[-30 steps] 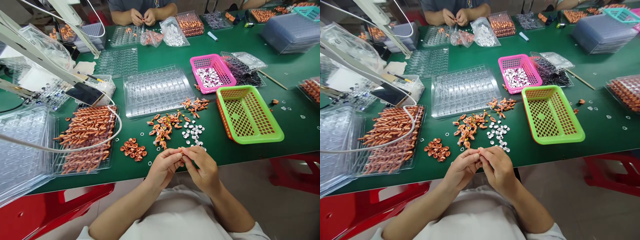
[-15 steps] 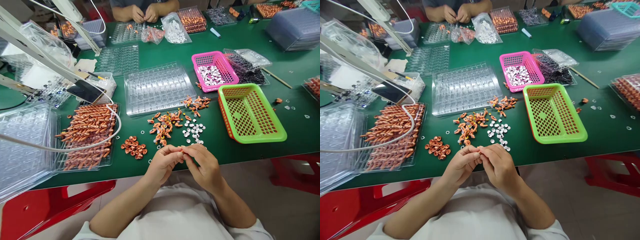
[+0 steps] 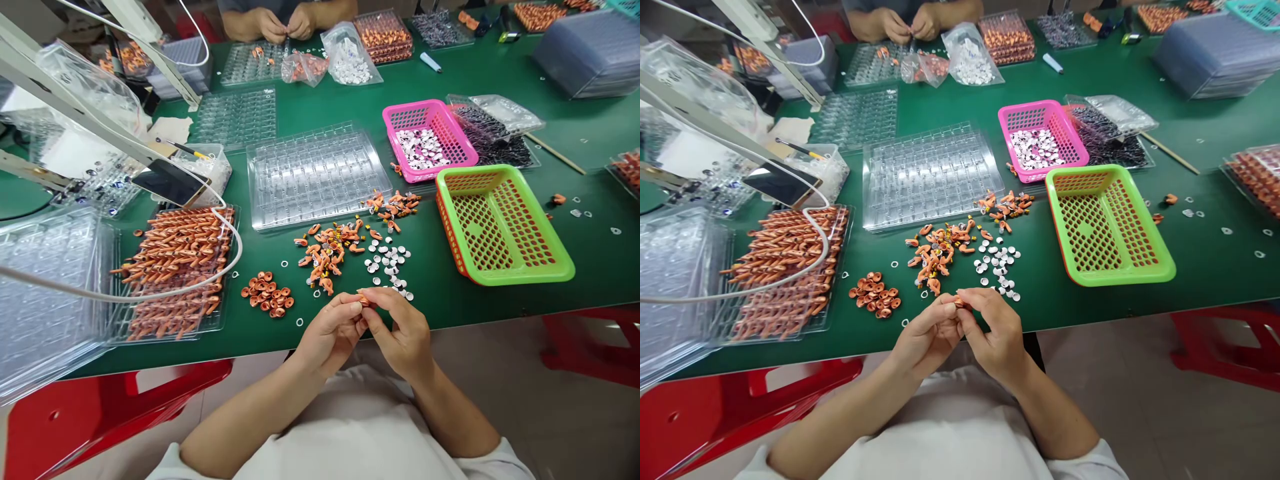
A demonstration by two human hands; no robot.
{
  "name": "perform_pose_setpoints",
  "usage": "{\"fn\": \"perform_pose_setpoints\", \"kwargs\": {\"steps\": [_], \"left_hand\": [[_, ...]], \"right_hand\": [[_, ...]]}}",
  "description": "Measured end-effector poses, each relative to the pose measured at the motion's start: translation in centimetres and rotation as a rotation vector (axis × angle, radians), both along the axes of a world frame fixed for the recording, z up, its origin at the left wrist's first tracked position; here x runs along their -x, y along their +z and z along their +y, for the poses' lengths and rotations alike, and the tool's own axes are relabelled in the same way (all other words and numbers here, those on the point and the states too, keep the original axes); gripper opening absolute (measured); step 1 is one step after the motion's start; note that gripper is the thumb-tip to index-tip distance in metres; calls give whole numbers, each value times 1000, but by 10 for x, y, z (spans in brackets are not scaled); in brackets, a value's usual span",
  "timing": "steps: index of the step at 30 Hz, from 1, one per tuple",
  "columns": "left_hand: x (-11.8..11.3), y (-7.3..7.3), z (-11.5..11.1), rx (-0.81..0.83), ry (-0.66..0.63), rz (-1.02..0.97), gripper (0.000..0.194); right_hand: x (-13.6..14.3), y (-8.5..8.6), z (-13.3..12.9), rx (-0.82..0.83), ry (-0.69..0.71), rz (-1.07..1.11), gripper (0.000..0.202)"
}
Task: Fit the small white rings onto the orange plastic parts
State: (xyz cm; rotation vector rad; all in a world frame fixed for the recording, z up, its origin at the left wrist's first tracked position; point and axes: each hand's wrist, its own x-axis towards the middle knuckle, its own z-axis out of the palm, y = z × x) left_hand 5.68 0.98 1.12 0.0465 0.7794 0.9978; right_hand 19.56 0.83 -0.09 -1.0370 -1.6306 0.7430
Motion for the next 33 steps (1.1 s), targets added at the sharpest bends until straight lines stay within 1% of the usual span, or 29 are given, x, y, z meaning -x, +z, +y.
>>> {"fn": "perform_pose_setpoints", "kwargs": {"steps": [4,10,13,15,20,24,29,33], "left_hand": [[3,-2,-1,-55,-24,76,9],[9,5,6,-162,-82,339,13],[10,7,7,-228,-85,427,12],[10,6,6,-249,-73,446,11],[10,3,2,-260,-64,423,13],[11,4,2,-238,-54,379,14],[9,5,2,-137,-26,232,16],[7,5,1,-46,-22,109,17]], "right_hand": [[-4,1,1,-52,7,-29,35],[-8,3,4,-115,43,-128,38],[-9,4,5,-142,53,-168,38],[-10,5,6,-142,52,-178,38],[-9,9,6,-125,55,-175,36],[-8,13,6,-126,80,-169,34],[-4,15,6,-120,45,-128,33],[1,11,4,-46,2,-65,30]]}}
